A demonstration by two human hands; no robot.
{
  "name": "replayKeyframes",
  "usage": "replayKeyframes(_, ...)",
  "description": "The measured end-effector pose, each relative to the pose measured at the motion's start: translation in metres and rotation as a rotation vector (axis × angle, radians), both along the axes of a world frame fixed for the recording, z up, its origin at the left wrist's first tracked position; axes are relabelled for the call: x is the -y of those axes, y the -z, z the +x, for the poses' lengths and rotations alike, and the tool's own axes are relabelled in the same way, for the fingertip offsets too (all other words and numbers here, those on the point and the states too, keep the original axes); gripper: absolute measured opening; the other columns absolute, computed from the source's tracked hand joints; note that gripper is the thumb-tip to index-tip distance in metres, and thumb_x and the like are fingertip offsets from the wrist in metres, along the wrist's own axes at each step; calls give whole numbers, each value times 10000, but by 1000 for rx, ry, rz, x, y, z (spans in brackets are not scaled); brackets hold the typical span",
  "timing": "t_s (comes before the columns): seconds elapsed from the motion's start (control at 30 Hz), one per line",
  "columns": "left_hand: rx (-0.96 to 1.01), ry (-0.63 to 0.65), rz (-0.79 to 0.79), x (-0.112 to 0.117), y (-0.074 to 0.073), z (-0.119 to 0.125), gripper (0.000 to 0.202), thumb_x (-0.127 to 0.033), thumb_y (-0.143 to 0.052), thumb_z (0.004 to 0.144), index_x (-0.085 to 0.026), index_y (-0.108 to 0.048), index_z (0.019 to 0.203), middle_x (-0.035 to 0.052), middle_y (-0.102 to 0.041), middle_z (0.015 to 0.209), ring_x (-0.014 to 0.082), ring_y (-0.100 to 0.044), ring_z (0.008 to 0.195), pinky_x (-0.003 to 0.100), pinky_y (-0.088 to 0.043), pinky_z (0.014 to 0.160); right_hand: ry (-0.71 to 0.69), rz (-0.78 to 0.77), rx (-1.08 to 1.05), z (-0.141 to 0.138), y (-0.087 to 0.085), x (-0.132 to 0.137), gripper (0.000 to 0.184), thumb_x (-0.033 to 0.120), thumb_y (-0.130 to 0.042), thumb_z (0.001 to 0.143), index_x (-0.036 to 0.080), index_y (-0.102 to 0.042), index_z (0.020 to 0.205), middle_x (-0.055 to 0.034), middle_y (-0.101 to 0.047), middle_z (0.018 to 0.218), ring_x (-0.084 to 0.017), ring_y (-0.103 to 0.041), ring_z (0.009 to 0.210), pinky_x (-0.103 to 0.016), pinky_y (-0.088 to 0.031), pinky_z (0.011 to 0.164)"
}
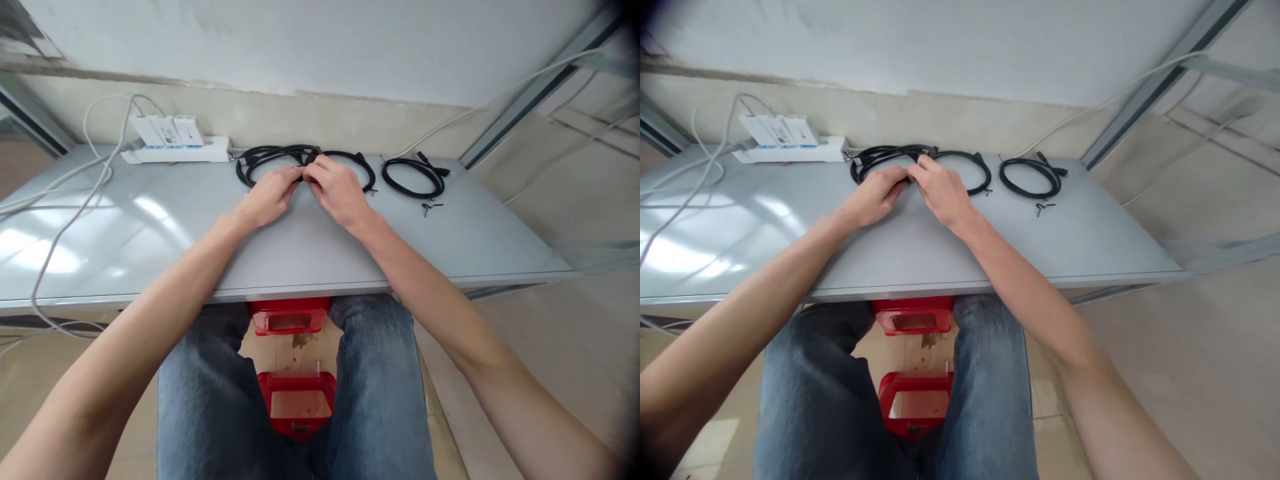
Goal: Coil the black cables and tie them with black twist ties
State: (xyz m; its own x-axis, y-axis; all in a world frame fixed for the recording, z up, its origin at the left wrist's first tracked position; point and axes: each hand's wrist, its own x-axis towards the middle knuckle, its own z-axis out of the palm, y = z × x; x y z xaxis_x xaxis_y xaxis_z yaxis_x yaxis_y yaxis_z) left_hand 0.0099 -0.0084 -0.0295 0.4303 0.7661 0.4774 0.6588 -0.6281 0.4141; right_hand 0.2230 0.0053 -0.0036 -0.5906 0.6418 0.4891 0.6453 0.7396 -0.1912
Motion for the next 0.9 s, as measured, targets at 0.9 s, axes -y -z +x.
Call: replayKeyframes(0.9,-27,10,-9,2,-2,-2,489,-386,-425,1135,-221,-665,1528,155,-777,1350,366,-704,1332,528,-550,1196,85,-3,-125,6,1,-14,200,333,-620,1136,230,-744,1018,-80,-729,1074,-277,-670,998,-380,-474,858)
